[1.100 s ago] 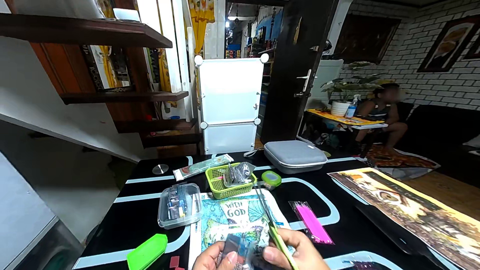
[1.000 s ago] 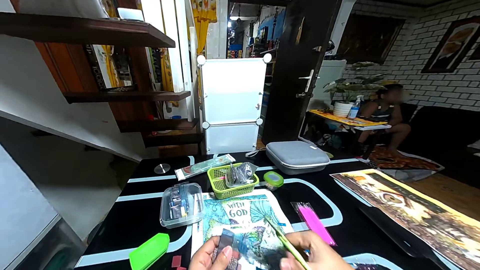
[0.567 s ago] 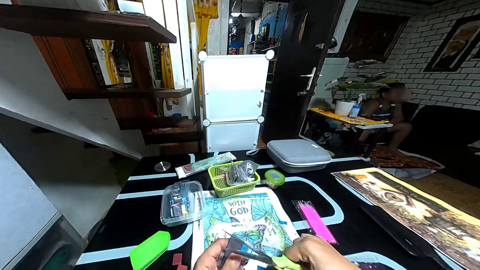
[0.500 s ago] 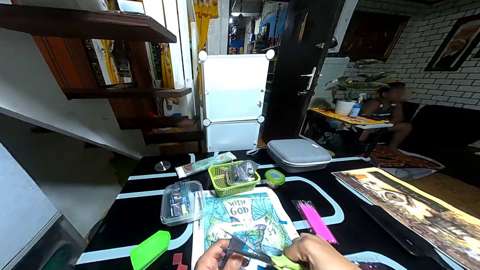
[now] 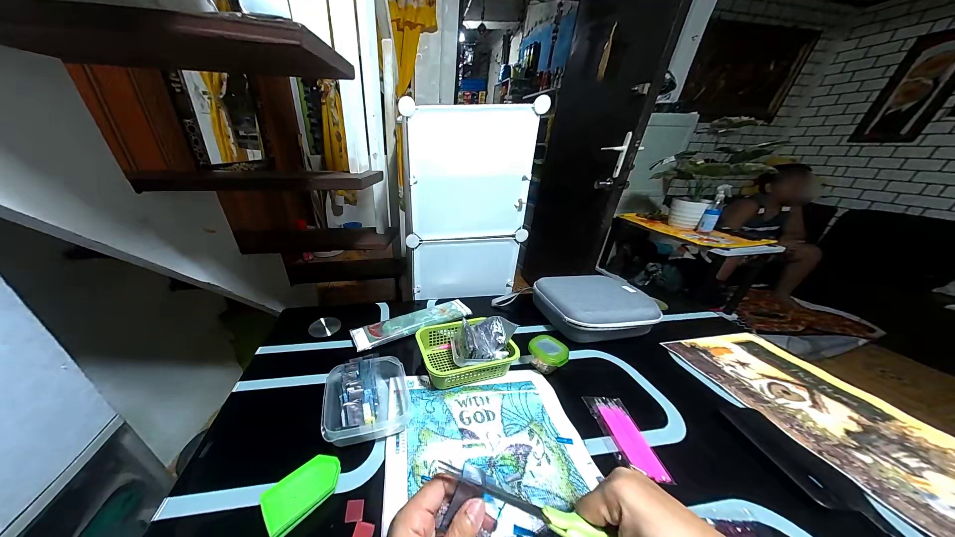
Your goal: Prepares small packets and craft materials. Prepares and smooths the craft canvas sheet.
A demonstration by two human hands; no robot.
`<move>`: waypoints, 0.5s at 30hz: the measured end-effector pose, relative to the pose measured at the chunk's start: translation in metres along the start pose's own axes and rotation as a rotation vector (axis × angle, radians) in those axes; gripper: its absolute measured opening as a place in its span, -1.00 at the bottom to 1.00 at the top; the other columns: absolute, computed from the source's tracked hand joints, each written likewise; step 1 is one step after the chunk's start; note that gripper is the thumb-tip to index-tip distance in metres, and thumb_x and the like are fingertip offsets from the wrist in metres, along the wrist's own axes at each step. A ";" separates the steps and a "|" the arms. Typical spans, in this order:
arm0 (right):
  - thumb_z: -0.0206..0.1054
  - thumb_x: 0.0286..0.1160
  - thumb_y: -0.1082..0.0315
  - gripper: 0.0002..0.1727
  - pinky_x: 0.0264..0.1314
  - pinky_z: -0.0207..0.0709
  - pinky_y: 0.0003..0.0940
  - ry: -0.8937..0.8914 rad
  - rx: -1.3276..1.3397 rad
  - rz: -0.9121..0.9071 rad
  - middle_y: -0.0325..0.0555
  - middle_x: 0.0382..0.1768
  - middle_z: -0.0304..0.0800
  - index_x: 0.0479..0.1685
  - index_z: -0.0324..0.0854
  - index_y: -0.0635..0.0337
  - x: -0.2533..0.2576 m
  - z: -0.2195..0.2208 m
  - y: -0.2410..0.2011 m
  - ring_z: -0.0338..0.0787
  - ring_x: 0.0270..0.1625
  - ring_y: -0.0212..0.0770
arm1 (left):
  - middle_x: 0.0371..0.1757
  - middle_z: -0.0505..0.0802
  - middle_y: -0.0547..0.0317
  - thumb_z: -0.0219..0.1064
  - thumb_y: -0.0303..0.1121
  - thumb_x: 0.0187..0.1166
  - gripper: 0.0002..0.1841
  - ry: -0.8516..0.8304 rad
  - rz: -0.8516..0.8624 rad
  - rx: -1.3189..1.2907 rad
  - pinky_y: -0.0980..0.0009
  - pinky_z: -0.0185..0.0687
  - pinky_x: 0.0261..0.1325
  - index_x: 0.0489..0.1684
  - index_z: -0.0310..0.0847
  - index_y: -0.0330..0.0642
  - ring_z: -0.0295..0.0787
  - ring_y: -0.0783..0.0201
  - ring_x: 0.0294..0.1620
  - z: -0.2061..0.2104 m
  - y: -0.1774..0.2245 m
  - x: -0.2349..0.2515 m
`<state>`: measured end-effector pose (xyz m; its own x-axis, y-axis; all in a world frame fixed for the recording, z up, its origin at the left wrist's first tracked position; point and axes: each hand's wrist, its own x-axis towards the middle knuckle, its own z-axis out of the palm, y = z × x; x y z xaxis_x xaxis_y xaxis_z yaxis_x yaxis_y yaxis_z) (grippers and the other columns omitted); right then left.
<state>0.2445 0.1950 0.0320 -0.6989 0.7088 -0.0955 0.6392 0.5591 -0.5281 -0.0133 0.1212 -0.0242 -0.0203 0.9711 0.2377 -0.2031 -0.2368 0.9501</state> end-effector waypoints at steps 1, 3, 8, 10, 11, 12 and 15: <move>0.48 0.34 -0.30 -0.26 -0.46 0.37 0.08 -0.003 -0.001 0.006 0.02 -0.75 0.52 -0.71 0.60 0.31 0.000 0.000 -0.001 0.57 -0.60 -0.01 | -0.20 0.92 0.27 0.24 -0.58 0.65 -0.89 -0.003 0.006 0.006 0.36 0.82 0.08 0.00 0.63 -0.34 0.89 0.43 -0.15 0.000 -0.001 0.000; 0.49 0.32 -0.31 -0.27 -0.42 0.40 0.13 -0.012 -0.017 0.022 0.04 -0.72 0.57 -0.66 0.63 0.31 0.001 0.001 -0.004 0.62 -0.55 0.03 | -0.16 0.92 0.24 0.26 -0.58 0.63 -0.85 -0.023 0.028 0.020 0.34 0.82 0.13 0.04 0.63 -0.40 0.89 0.42 -0.11 0.000 -0.004 -0.002; 0.50 0.27 -0.33 -0.27 -0.33 0.46 0.21 -0.010 -0.051 0.026 0.09 -0.64 0.64 -0.60 0.66 0.30 0.006 0.003 -0.013 0.69 -0.46 0.10 | -0.10 0.89 0.25 0.28 -0.56 0.63 -0.84 -0.086 0.069 0.014 0.38 0.78 0.19 0.03 0.66 -0.44 0.84 0.49 -0.05 0.008 -0.012 -0.004; 0.50 0.26 -0.35 -0.26 -0.32 0.45 0.21 -0.018 -0.062 0.025 0.08 -0.64 0.64 -0.61 0.66 0.29 0.007 0.003 -0.013 0.69 -0.46 0.09 | -0.10 0.89 0.26 0.29 -0.57 0.62 -0.85 -0.088 0.076 0.016 0.39 0.77 0.19 0.02 0.67 -0.43 0.84 0.50 -0.05 0.008 -0.013 -0.004; 0.49 0.27 -0.35 -0.26 -0.33 0.45 0.20 -0.027 -0.065 0.027 0.08 -0.65 0.63 -0.62 0.65 0.29 0.006 0.002 -0.014 0.68 -0.47 0.09 | -0.09 0.89 0.26 0.28 -0.57 0.63 -0.85 -0.094 0.079 0.019 0.39 0.77 0.19 0.03 0.67 -0.43 0.84 0.50 -0.05 0.008 -0.013 -0.004; 0.49 0.28 -0.35 -0.26 -0.33 0.44 0.20 -0.038 -0.064 0.029 0.08 -0.65 0.63 -0.62 0.65 0.29 0.006 0.002 -0.014 0.68 -0.47 0.09 | -0.09 0.89 0.27 0.28 -0.56 0.63 -0.85 -0.100 0.079 0.024 0.39 0.77 0.19 0.03 0.67 -0.43 0.83 0.51 -0.05 0.007 -0.013 -0.004; 0.45 0.32 -0.36 -0.23 -0.39 0.40 0.17 -0.029 -0.046 0.012 0.06 -0.72 0.56 -0.70 0.60 0.30 0.004 0.003 -0.011 0.63 -0.54 0.06 | -0.10 0.90 0.25 0.28 -0.55 0.65 -0.85 -0.102 0.057 0.022 0.37 0.76 0.19 0.03 0.66 -0.43 0.84 0.49 -0.05 0.008 -0.012 -0.004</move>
<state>0.2333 0.1903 0.0352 -0.6996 0.7032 -0.1267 0.6613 0.5702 -0.4874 -0.0031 0.1199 -0.0352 0.0685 0.9484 0.3095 -0.1829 -0.2930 0.9385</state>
